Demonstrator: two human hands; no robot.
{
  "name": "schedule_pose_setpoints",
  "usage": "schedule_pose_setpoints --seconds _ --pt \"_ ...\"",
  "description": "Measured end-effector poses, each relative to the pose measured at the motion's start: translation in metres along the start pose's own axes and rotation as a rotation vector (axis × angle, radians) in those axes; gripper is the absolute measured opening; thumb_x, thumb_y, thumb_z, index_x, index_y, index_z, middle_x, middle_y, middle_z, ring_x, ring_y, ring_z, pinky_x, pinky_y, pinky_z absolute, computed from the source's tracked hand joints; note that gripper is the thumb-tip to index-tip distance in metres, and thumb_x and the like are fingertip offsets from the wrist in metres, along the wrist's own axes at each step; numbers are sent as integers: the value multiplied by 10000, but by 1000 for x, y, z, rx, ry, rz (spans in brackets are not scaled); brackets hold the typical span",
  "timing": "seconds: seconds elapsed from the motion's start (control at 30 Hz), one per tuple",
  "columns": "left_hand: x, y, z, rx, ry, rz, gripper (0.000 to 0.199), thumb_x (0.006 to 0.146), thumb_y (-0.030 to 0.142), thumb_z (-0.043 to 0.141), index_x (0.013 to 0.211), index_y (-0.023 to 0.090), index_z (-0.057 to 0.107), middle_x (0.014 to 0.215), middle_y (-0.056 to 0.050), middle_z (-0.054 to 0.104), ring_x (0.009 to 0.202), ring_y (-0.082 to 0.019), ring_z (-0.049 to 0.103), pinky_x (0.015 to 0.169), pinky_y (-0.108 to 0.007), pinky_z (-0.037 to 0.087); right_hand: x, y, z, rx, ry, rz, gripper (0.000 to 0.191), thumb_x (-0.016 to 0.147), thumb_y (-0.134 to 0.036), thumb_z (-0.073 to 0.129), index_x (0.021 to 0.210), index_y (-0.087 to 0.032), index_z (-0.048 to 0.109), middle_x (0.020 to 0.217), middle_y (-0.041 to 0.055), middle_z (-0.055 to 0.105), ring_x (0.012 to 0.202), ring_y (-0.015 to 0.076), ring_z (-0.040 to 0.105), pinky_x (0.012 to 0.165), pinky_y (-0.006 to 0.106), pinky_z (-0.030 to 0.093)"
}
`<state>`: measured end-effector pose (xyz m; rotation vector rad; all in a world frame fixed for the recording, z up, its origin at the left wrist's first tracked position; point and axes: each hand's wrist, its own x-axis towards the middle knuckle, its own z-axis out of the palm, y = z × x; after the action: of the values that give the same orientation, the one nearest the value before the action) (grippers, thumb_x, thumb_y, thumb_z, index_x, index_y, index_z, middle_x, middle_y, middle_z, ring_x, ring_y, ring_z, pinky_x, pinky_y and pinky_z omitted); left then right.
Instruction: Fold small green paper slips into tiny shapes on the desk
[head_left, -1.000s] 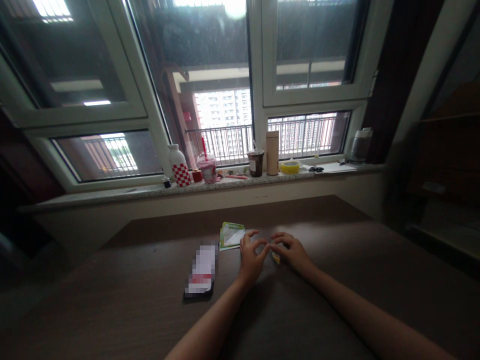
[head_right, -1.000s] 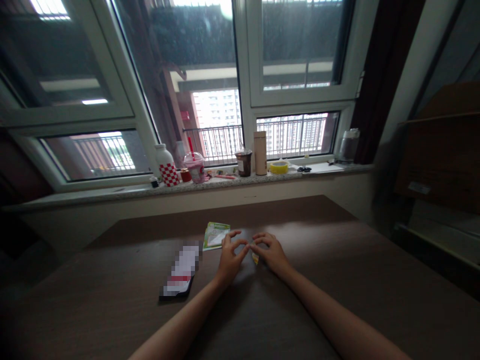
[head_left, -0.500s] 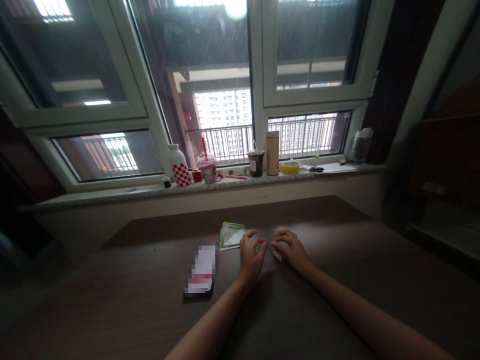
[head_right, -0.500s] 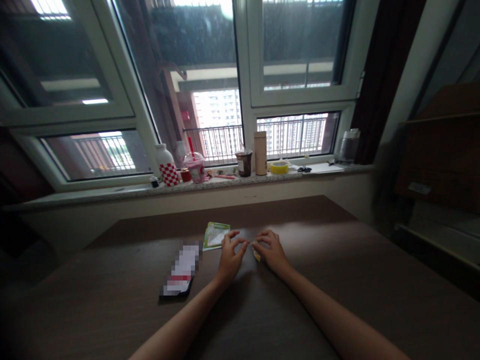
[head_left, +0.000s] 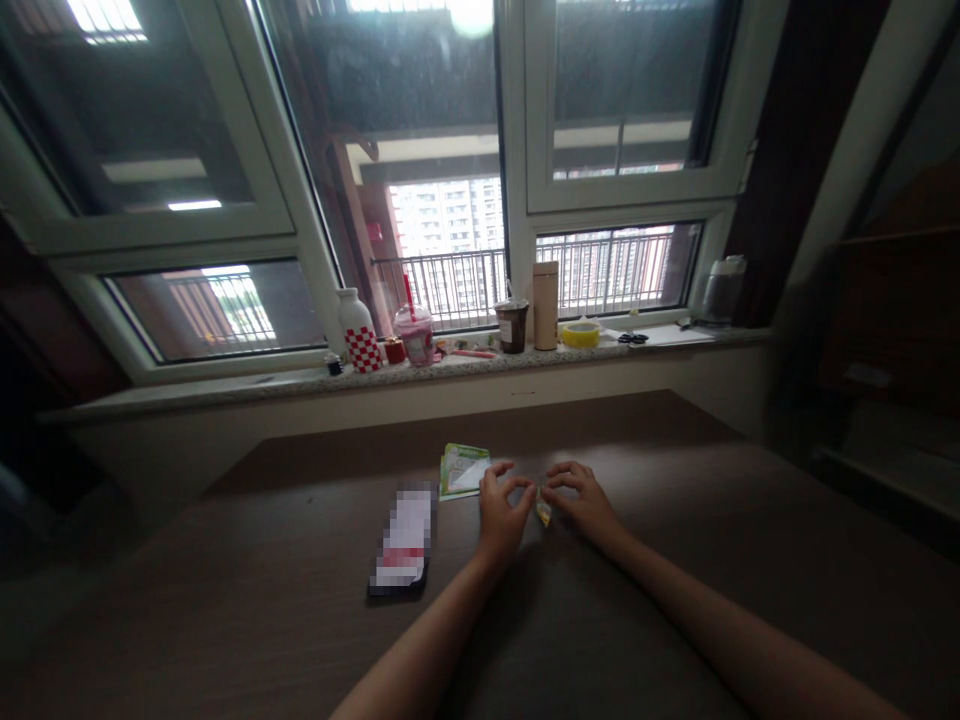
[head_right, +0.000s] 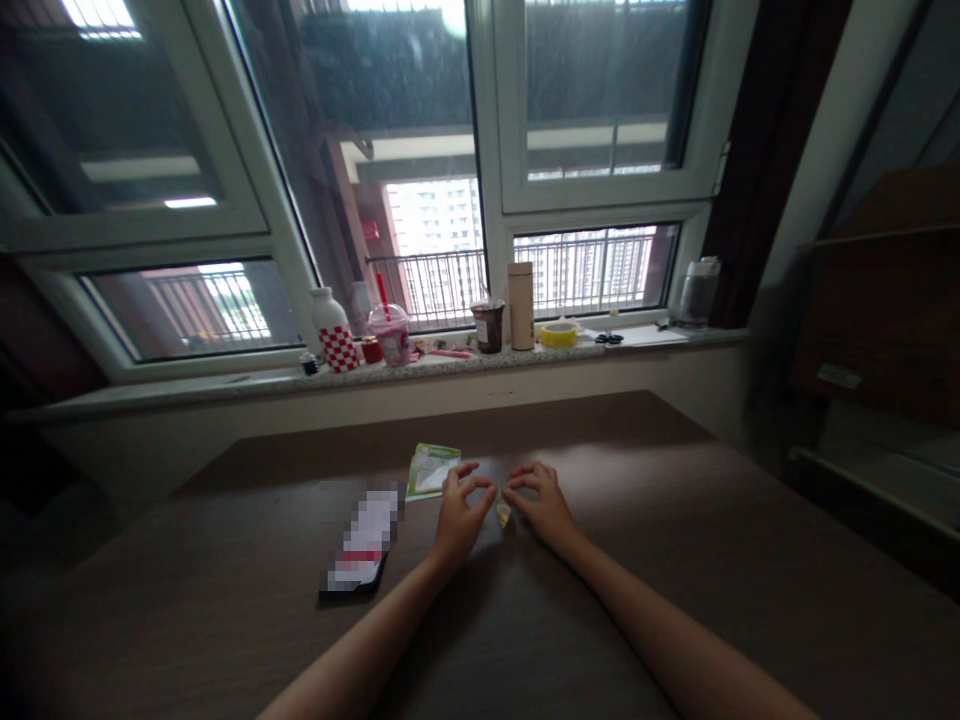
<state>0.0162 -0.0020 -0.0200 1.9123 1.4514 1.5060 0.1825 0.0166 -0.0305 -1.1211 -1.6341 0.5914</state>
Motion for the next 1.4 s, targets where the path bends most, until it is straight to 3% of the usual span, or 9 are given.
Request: schedule_pose_setpoints --seconds 0.47,0.8,1.0,1.27,1.4 --pt "0 2 0 32 -78 16 80 805 218 639 768 216 709 1232 -72 532 1220 -272 457 1073 -498 348 -1 -4 -1 -25 -66 -41 144 745 -387 659 730 -247 688 1029 60 622 1082 250 502 1006 418 367" --pt "1 -1 1 6 -44 -37 209 887 278 551 826 234 746 1256 -71 540 1239 -248 443 1104 -470 317 0 -6 -2 -17 -44 4 178 740 -422 660 724 -249 699 1016 59 634 1075 253 511 1006 418 370" --pt "0 -1 1 13 -36 -9 80 796 283 677 783 235 739 1234 -62 545 1222 -260 461 1086 -476 337 0 -4 0 -9 -16 -3 192 736 -442 679 724 -252 700 1002 59 639 1066 255 520 999 424 377" --pt "0 3 -3 22 48 -31 70 774 226 671 718 216 711 1185 -66 544 1207 -271 465 1086 -487 332 -1 -2 1 -43 -15 12 255 709 -491 728 842 -274 703 961 50 634 1041 268 519 963 419 403" --pt "1 7 -7 55 84 -31 93 780 218 659 699 209 704 1182 -70 540 1191 -277 469 1071 -497 344 -4 -1 2 -102 -30 24 268 703 -499 746 675 -245 665 951 66 631 1037 277 507 955 422 400"
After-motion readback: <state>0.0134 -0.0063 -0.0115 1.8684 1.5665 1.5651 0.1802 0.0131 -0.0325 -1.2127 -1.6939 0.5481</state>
